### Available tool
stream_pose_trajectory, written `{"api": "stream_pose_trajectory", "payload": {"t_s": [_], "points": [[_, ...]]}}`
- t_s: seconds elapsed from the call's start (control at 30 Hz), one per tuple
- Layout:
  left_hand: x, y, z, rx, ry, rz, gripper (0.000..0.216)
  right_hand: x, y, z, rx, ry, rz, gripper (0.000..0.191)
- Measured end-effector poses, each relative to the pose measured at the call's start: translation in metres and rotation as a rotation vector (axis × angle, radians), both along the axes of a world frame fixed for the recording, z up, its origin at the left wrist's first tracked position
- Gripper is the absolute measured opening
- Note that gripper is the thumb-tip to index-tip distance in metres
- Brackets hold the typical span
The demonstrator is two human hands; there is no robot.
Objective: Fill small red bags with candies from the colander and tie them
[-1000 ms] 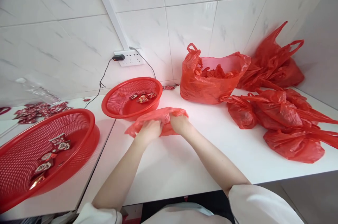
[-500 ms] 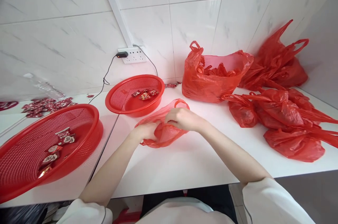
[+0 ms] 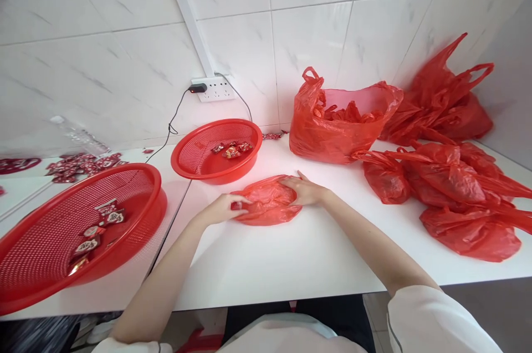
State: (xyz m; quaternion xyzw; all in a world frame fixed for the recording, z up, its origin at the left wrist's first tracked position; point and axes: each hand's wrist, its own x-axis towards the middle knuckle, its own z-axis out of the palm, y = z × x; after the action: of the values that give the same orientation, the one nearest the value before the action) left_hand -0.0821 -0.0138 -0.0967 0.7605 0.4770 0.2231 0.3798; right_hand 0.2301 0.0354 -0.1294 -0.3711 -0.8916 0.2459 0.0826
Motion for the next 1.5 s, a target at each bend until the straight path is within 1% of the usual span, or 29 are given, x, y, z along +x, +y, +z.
{"api": "stream_pose_trajectory", "payload": {"t_s": [0.03,0.07,0.13,0.17,0.2,0.27,0.3,0.33,0.4,0.43,0.5,0.6,0.7,0.8,0.93,1.0,1.1,1.17,1.23,1.27,1.3,1.33,1.4,1.47,1.5], "points": [[-0.001,0.004,-0.002,-0.038,-0.109,0.112,0.022,0.000,0.000,-0.001,-0.001,0.038,-0.019,0.083],[-0.002,0.008,-0.003,-0.059,-0.215,0.242,0.023,-0.001,0.000,-0.001,0.012,0.079,-0.040,0.074],[-0.002,0.016,-0.003,-0.143,-0.392,0.513,0.042,-0.004,0.001,0.005,0.089,0.179,-0.103,0.048],[-0.002,0.020,-0.001,-0.223,-0.451,0.621,0.055,-0.006,0.001,0.009,0.148,0.237,-0.141,0.040],[-0.002,0.023,0.001,-0.322,-0.495,0.697,0.066,-0.009,0.001,0.016,0.215,0.296,-0.180,0.038],[-0.002,0.029,0.006,-0.537,-0.596,0.776,0.081,-0.015,0.000,0.032,0.332,0.402,-0.245,0.038],[-0.001,0.031,0.009,-0.628,-0.662,0.779,0.081,-0.017,0.000,0.041,0.372,0.446,-0.264,0.037],[0.000,0.032,0.011,-0.685,-0.733,0.757,0.076,-0.020,-0.002,0.050,0.401,0.485,-0.273,0.037],[0.002,0.033,0.012,-0.737,-0.887,0.700,0.053,-0.025,-0.006,0.069,0.430,0.545,-0.280,0.036],[0.004,0.033,0.011,-0.729,-0.958,0.682,0.040,-0.026,-0.009,0.078,0.432,0.563,-0.282,0.037],[0.008,0.031,0.006,-0.640,-1.067,0.691,0.023,-0.028,-0.016,0.095,0.419,0.572,-0.287,0.036],[0.016,0.025,-0.001,-0.491,-1.133,0.729,0.012,-0.031,-0.028,0.114,0.399,0.579,-0.287,0.034],[0.021,0.018,-0.004,-0.437,-1.134,0.703,0.005,-0.035,-0.035,0.123,0.403,0.618,-0.263,0.030],[0.026,0.012,-0.003,-0.384,-1.116,0.626,0.007,-0.039,-0.035,0.120,0.383,0.585,-0.227,0.028],[0.035,0.005,-0.003,-0.355,-1.111,0.546,0.016,-0.042,-0.028,0.104,0.365,0.477,-0.165,0.027],[0.041,0.001,-0.003,-0.356,-1.106,0.516,0.023,-0.045,-0.025,0.096,0.346,0.403,-0.184,0.029],[0.054,-0.006,-0.004,-0.374,-1.106,0.482,0.036,-0.057,-0.026,0.085,0.310,0.264,-0.311,0.040],[0.064,-0.012,-0.005,-0.395,-1.105,0.459,0.038,-0.069,-0.027,0.077,0.316,0.160,-0.438,0.055],[0.071,-0.016,-0.008,-0.416,-1.091,0.433,0.037,-0.079,-0.026,0.069,0.357,0.070,-0.536,0.069],[0.073,-0.018,-0.010,-0.425,-1.077,0.421,0.037,-0.082,-0.024,0.065,0.371,0.044,-0.568,0.069],[0.074,-0.019,-0.011,-0.434,-1.062,0.415,0.037,-0.083,-0.022,0.062,0.371,0.041,-0.591,0.065],[0.074,-0.020,-0.013,-0.441,-1.050,0.413,0.037,-0.083,-0.019,0.059,0.349,0.067,-0.605,0.057],[0.073,-0.019,-0.015,-0.446,-1.045,0.414,0.039,-0.077,-0.012,0.057,0.245,0.201,-0.627,0.042],[0.070,-0.017,-0.016,-0.451,-1.060,0.416,0.040,-0.068,-0.005,0.059,0.074,0.447,-0.629,0.036],[0.068,-0.016,-0.016,-0.454,-1.068,0.419,0.038,-0.063,-0.003,0.061,-0.047,0.602,-0.616,0.036]]}}
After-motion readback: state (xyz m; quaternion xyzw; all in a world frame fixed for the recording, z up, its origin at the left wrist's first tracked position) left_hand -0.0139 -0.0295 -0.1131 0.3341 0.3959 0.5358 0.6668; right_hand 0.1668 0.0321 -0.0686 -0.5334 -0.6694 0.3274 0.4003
